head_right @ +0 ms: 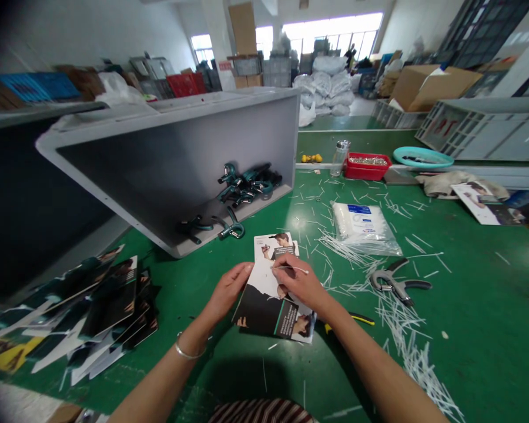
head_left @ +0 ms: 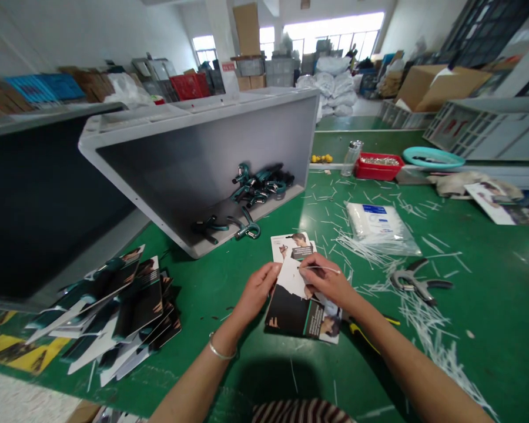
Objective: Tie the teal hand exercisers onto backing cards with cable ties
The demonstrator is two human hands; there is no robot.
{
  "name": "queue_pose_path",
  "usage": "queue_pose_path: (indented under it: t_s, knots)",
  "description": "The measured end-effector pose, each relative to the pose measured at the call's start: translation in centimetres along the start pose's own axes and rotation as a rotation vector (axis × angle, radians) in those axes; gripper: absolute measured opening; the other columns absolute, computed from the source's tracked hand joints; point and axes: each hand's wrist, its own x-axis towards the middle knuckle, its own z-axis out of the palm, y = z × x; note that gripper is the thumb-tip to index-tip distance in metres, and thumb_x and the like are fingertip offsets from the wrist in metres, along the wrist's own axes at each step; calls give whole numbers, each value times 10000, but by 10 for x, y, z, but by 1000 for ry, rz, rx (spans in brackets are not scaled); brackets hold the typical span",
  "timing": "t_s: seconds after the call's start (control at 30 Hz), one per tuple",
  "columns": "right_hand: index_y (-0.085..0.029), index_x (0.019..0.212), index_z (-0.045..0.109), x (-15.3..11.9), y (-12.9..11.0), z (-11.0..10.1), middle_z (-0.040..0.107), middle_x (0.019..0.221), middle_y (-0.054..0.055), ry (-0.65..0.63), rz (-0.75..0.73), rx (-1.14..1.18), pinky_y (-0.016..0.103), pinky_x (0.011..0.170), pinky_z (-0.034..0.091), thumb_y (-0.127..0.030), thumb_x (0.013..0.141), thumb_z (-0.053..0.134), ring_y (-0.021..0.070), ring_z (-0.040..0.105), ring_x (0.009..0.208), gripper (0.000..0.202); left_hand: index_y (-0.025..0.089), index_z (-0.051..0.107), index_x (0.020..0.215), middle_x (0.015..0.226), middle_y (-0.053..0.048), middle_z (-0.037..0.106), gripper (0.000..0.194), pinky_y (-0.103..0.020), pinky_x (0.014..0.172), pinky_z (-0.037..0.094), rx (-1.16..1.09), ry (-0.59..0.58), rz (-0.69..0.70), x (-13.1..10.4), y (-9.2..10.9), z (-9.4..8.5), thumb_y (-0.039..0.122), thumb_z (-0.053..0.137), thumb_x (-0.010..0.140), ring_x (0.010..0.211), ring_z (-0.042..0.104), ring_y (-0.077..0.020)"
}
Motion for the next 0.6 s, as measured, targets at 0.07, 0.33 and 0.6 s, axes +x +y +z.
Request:
queue_pose_path:
  t_s: [0.07,0.33,0.6]
  knots:
    - [-212,943,613,0,2,0,626,898,9,-12,21,29,277,760,445,-323,921,572,157,578,819,121,166,684,961,866,-21,691,303,-238,721,474,7,10,18,1,-12,1,430,659,815,780,605,-161]
    - [-208,950,616,3,1,3,585,810,-6,-105,129,220,245,637,427,-411,902,594,126,520,691,210,184,702,907,854,-28,665,171,-238,753,463,370,-91,109,-21,-18,-25,302,578,892,797,604,-156]
    - [-199,962,643,5,3,16,634,886,6,-116,65,215,255,721,426,-393,916,583,141,561,779,208,199,734,934,896,-52,657,177,-268,799,493,294,25,139,-42,-18,-31,295,591,895,839,625,-169]
